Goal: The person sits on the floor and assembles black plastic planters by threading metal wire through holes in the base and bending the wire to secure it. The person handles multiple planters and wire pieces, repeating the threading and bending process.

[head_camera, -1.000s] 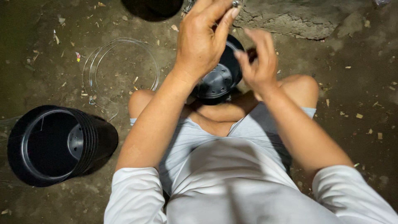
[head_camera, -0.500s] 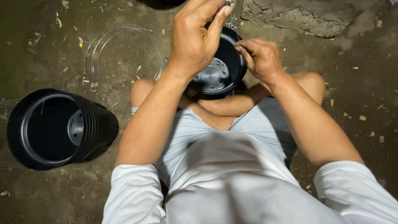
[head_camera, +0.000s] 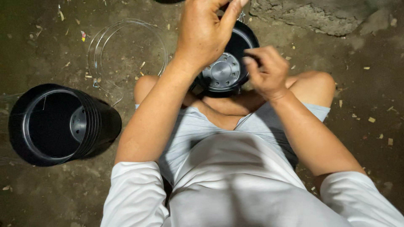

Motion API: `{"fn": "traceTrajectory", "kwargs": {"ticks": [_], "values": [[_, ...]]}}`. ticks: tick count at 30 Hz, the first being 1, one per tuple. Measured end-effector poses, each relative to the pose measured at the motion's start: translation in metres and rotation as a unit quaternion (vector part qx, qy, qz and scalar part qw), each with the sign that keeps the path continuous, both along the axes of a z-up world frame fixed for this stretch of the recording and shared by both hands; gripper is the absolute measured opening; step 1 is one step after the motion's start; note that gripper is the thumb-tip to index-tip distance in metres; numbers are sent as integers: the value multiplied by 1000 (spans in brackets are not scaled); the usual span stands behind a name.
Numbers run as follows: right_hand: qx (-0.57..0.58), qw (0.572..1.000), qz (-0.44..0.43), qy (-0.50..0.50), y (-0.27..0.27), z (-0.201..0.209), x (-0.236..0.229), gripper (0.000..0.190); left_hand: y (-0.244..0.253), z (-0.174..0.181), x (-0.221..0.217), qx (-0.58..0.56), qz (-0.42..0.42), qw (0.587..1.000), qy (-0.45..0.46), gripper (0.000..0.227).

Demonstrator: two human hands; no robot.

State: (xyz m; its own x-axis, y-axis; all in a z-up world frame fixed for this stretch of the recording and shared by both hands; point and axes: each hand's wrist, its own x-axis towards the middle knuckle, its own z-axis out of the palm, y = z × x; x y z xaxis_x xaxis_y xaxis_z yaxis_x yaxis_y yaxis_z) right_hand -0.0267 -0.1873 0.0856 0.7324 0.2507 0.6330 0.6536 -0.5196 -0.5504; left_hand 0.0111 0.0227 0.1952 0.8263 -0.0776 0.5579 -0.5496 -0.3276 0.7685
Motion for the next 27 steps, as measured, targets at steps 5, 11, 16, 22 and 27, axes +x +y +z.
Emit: {"fn": "traceTrajectory", "kwargs": {"ticks": [5,11,16,22,27], "values": [[-7,994,63,90,48,17,13,18,-11,-8,-4,-1,-28,999,-38,13],[68,985,144,70,59,-10,16,7,0,-10,-21,40,21,997,-67,11],[4,980,116,160,60,-66,-5,6,-5,-9,-26,30,17,998,-46,12],[-46,976,133,166,57,-116,-17,12,-14,-6,-36,26,0,999,-37,11],[-182,939,136,257,61,-108,-27,15,-11,-2,-36,40,6,998,-52,12]]}}
